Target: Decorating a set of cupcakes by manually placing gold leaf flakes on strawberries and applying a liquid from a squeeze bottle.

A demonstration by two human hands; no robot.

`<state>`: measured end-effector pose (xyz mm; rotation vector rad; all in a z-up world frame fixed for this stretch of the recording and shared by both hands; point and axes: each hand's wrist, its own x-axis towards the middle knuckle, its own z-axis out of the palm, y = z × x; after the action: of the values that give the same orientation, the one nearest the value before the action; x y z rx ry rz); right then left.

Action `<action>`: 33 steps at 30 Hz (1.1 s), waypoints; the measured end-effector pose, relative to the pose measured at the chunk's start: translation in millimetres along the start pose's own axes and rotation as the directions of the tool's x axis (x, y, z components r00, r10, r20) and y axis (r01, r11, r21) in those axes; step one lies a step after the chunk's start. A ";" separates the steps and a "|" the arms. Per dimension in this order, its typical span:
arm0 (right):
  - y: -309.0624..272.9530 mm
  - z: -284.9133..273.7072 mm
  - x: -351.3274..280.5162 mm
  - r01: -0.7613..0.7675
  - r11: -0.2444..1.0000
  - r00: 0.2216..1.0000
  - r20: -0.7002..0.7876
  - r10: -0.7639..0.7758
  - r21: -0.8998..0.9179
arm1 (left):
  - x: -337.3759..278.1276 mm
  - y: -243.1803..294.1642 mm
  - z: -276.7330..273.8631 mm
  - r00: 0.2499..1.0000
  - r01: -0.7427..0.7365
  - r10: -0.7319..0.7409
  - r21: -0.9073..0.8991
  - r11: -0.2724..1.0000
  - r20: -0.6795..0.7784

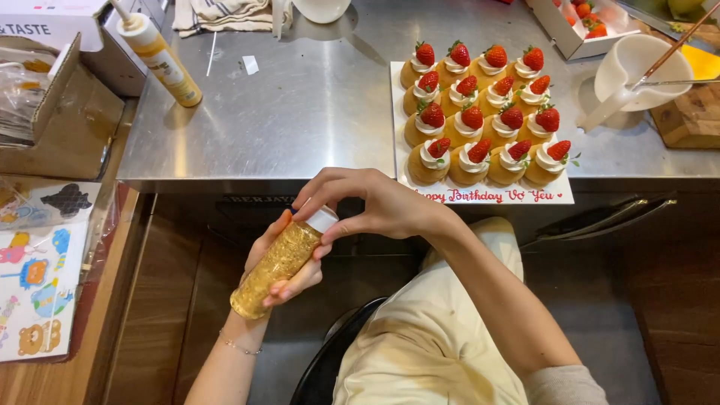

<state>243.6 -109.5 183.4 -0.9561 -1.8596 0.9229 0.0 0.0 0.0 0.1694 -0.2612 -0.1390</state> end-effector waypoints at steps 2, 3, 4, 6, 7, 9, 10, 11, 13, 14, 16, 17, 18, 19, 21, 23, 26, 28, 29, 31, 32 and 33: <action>-0.2 -4.4 -0.5 -0.008 1.000 1.000 0.010 0.008 -0.002 | 4.0 1.2 -12.9 0.999 0.026 -0.022 -0.066 0.997 0.048; -0.1 -6.3 0.3 -0.015 1.000 1.000 0.023 0.015 -0.003 | 5.1 2.7 -18.8 0.994 0.051 -0.039 -0.129 0.990 0.098; -3.3 -11.8 -1.2 -0.011 1.000 1.000 0.022 0.011 -0.003 | -0.4 3.1 -17.3 0.995 0.052 -0.040 -0.125 0.991 0.096; -9.4 -22.9 -3.3 -0.041 0.997 0.996 -0.076 0.036 -0.071 | -11.4 3.6 -15.5 0.989 0.012 0.010 -0.145 0.989 0.146; -3.2 -27.1 -1.1 -0.038 0.997 0.997 -0.074 0.033 -0.070 | -5.6 3.6 -7.5 0.989 0.009 0.012 -0.143 0.990 0.145; 9.6 -32.3 2.4 -0.108 0.984 0.950 -0.306 0.060 -0.143 | 3.4 1.1 8.4 0.960 -0.268 0.280 0.228 0.936 -0.021; 32.9 -27.8 5.6 -0.107 0.984 0.951 -0.303 0.061 -0.139 | 8.5 -0.5 16.2 0.959 -0.270 0.283 0.227 0.935 -0.024; 56.0 -25.0 9.6 -0.218 0.931 0.903 -0.422 0.079 -0.291 | 15.3 -0.1 24.1 0.903 -0.310 0.418 0.523 0.794 -0.100; 97.1 -14.8 17.9 -0.335 0.844 0.843 -0.534 0.070 -0.418 | 23.7 0.5 38.0 0.819 -0.277 0.560 0.770 0.575 -0.124; 115.3 -7.3 22.1 -0.368 0.848 0.782 -0.620 0.061 -0.381 | 25.2 0.8 43.8 0.743 -0.231 0.657 0.874 0.428 -0.126; 130.8 4.8 29.3 -0.393 0.854 0.715 -0.697 0.050 -0.342 | 34.5 -1.4 63.6 0.657 -0.160 0.747 0.950 0.269 -0.101; 128.1 12.0 31.4 -0.453 0.820 0.701 -0.709 0.084 -0.350 | 40.4 -5.4 77.8 0.617 -0.112 0.785 0.982 0.153 -0.052; 125.4 19.5 33.5 -0.510 0.782 0.684 -0.720 0.118 -0.357 | 46.0 -9.3 91.9 0.579 -0.058 0.815 0.998 0.037 0.003; 126.0 21.8 33.1 -0.507 0.785 0.688 -0.716 0.118 -0.356 | 49.1 -11.8 91.6 0.575 -0.055 0.818 0.998 0.035 0.003; 127.0 26.6 33.6 -0.507 0.720 0.706 -0.707 0.031 -0.474 | 54.5 -16.1 91.4 0.530 0.078 0.848 0.995 -0.056 0.006; 106.8 28.6 23.8 -0.441 0.765 0.706 -0.707 -0.028 -0.470 | 59.4 -26.5 99.4 0.507 0.135 0.861 0.983 -0.126 0.041; 35.2 31.1 -3.5 -0.313 0.887 0.671 -0.740 -0.046 -0.339 | 69.2 -42.6 116.8 0.496 0.220 0.864 0.949 -0.227 0.092; -14.7 34.1 -28.4 -0.245 0.947 0.652 -0.759 0.002 -0.208 | 79.3 -52.0 122.2 0.498 0.242 0.861 0.936 -0.254 0.105; -34.3 37.9 -40.2 -0.221 0.957 0.674 -0.739 0.009 -0.190 | 83.8 -54.6 122.6 0.513 0.263 0.838 0.895 -0.361 0.187; -64.1 41.4 -60.5 -0.201 0.964 0.695 -0.719 0.015 -0.174 | 93.8 -61.0 124.3 0.529 0.275 0.805 0.844 -0.461 0.267; -74.3 40.9 -69.0 -0.219 0.946 0.711 -0.703 -0.012 -0.237 | 99.4 -64.8 125.8 0.544 0.286 0.780 0.805 -0.519 0.310; -83.9 40.2 -77.3 -0.234 0.925 0.726 -0.687 -0.038 -0.298 | 104.9 -68.1 127.4 0.560 0.297 0.751 0.762 -0.576 0.350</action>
<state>214.2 -222.7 214.1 -1.4101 -1.3429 0.1889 58.5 -101.9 134.4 2.1326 0.4898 1.1774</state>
